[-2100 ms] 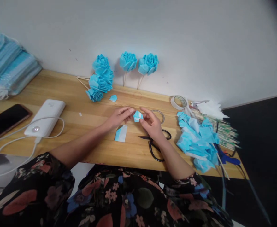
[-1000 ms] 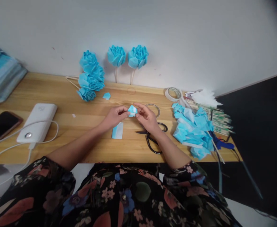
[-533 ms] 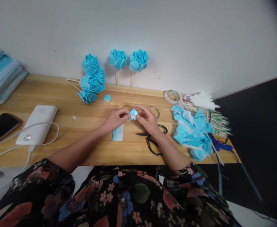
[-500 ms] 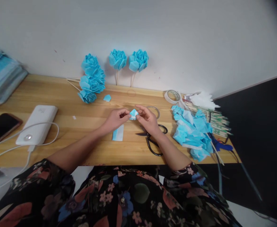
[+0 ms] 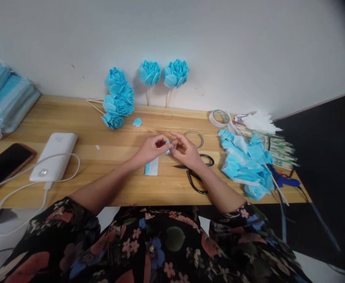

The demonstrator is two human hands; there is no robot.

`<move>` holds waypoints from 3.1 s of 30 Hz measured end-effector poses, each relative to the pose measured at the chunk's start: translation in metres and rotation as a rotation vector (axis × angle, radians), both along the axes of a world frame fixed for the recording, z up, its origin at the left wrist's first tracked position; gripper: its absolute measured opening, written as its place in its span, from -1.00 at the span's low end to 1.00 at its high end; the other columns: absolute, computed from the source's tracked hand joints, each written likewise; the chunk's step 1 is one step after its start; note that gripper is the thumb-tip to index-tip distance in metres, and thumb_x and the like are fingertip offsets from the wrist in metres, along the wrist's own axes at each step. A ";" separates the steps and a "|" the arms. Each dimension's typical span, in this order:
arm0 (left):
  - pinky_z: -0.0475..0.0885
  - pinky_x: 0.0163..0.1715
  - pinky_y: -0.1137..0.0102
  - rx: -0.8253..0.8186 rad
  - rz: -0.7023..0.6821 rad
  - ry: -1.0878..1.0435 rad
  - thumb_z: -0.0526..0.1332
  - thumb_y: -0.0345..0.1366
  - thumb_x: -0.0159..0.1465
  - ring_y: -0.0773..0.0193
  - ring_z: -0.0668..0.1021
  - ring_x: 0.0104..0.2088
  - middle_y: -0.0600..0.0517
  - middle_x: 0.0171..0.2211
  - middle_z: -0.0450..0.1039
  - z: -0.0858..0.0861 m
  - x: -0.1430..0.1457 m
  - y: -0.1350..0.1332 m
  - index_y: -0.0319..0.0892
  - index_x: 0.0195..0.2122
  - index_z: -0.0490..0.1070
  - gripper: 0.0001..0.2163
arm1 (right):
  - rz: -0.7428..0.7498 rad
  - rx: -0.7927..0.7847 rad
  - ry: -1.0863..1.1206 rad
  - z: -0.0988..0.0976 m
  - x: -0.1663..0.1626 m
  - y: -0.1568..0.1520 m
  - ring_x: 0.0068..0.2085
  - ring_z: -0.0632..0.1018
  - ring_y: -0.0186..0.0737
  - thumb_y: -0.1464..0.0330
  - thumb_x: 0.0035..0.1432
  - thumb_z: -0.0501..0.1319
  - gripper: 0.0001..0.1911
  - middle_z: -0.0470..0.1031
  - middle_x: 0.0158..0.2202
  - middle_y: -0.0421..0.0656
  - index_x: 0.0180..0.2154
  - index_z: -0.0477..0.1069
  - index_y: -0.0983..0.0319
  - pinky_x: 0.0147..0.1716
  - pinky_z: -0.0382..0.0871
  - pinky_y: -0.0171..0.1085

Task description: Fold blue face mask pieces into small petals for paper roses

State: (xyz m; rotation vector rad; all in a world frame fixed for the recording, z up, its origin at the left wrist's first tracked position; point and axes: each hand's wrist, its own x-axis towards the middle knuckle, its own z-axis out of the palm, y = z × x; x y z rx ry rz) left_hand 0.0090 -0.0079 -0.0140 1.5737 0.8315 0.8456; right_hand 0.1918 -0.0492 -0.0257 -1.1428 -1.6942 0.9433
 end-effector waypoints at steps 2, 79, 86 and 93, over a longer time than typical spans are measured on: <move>0.30 -0.38 0.44 -0.009 0.000 -0.004 0.28 -0.16 0.15 0.37 0.39 -0.44 0.08 -0.49 0.42 0.000 0.000 0.000 -0.20 -0.47 0.41 -0.79 | 0.010 0.011 -0.019 0.000 -0.001 -0.001 -0.35 0.48 -0.29 0.31 0.17 0.25 -0.42 0.48 -0.33 -0.23 0.23 0.31 0.12 -0.25 0.46 -0.23; 0.24 -0.41 0.44 -0.076 0.095 -0.160 0.30 -0.14 0.18 0.41 0.31 -0.48 0.14 -0.53 0.31 0.000 -0.011 0.006 -0.21 -0.45 0.40 -0.76 | -0.208 0.565 -0.635 0.044 -0.008 0.007 -0.27 0.51 -0.11 0.37 0.36 0.16 -0.81 0.61 -0.33 -0.12 -0.22 0.56 0.15 -0.24 0.36 -0.14; 0.27 -0.37 0.44 -0.088 0.115 -0.153 0.31 -0.15 0.15 0.41 0.33 -0.47 0.15 -0.53 0.32 0.000 -0.010 0.005 -0.22 -0.44 0.40 -0.77 | -0.273 0.579 -0.541 0.035 -0.010 0.005 -0.29 0.53 -0.14 0.37 0.34 0.20 -0.87 0.63 -0.34 -0.14 -0.25 0.53 0.16 -0.26 0.36 -0.16; 0.27 -0.39 0.43 -0.006 0.126 -0.093 0.25 -0.13 0.17 0.40 0.30 -0.48 0.15 -0.53 0.29 0.002 -0.009 0.002 -0.19 -0.43 0.40 -0.78 | -0.229 0.506 -0.522 0.028 -0.010 0.005 -0.26 0.54 -0.08 0.31 0.33 0.20 -0.85 0.64 -0.30 -0.11 -0.22 0.55 0.13 -0.19 0.36 -0.10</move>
